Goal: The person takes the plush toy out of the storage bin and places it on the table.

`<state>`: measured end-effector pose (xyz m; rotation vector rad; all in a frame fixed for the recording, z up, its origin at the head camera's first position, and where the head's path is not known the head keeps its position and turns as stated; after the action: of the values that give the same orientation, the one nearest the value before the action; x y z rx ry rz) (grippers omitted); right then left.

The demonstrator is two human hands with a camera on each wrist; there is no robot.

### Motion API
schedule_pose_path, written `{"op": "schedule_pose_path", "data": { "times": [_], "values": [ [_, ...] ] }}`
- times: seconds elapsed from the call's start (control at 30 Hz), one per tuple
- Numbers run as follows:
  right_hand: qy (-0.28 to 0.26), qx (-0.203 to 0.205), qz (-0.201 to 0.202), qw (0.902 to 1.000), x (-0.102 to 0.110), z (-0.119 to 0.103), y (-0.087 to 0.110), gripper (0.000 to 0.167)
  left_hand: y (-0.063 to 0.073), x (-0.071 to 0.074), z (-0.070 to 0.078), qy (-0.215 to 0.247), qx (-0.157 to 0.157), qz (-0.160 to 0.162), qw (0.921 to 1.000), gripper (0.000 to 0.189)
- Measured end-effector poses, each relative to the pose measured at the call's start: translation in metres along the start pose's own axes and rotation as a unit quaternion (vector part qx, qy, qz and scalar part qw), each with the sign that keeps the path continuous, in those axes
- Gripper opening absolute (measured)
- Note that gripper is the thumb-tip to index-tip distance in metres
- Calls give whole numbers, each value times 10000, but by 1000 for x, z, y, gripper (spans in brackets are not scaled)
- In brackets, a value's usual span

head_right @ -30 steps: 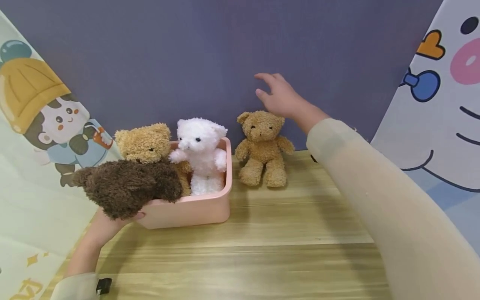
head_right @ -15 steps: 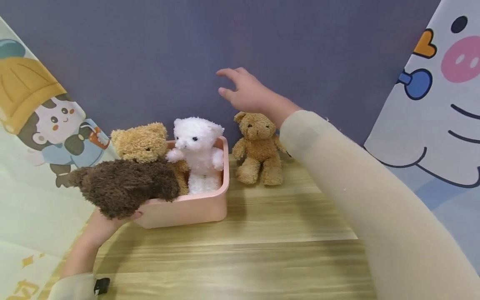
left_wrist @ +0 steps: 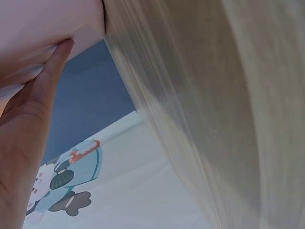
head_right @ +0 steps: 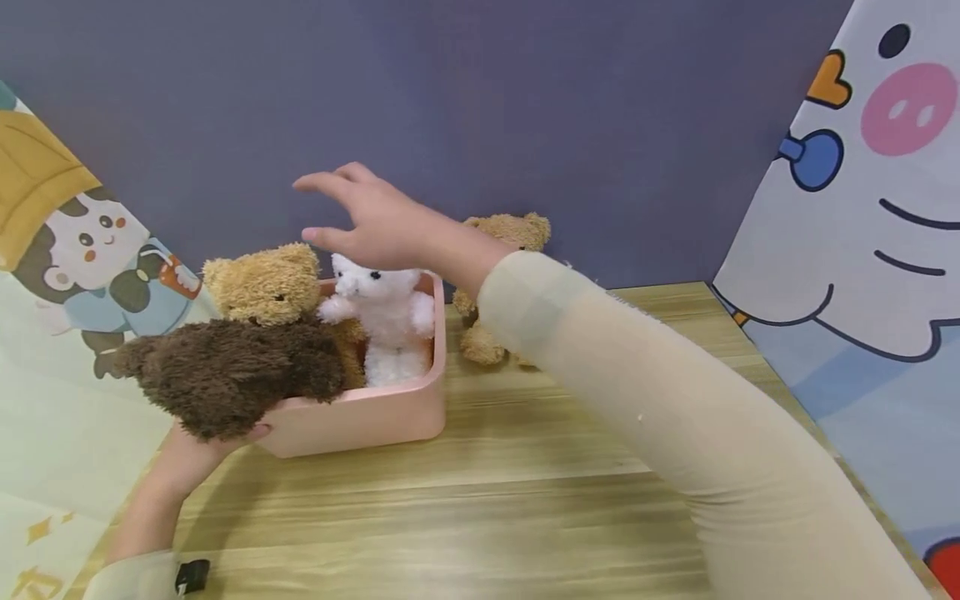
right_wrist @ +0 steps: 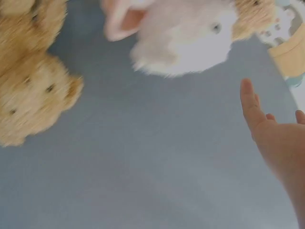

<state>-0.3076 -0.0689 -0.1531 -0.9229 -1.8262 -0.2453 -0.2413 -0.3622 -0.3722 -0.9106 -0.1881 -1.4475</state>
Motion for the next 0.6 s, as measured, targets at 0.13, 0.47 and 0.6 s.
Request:
{"op": "schedule_pose_path", "data": {
  "times": [0.13, 0.47, 0.6],
  "values": [
    [-18, 205, -208, 9996, -26, -28, -5, 68, 3, 2, -3, -83, 130, 7, 9999, 78],
    [1310, 48, -659, 9892, -100, -79, -3, 81, 5, 4, -6, 29, 90, -131, 9999, 88],
    [1927, 56, -789, 9781, -126, -96, 2, 84, 10, 6, -11, 125, 301, -272, 9991, 90]
  ]
}}
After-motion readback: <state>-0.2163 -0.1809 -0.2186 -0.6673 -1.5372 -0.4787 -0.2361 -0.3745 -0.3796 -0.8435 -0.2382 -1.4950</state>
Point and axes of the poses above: each hand's wrist, its own y-axis away from the middle knuckle, its own x-axis out of the back of the hand, z = x × y, the point moved 9 cm from there along -y, towards the middle knuckle, and after that the axes turned 4 degrees about x, right-handed, at the moved point
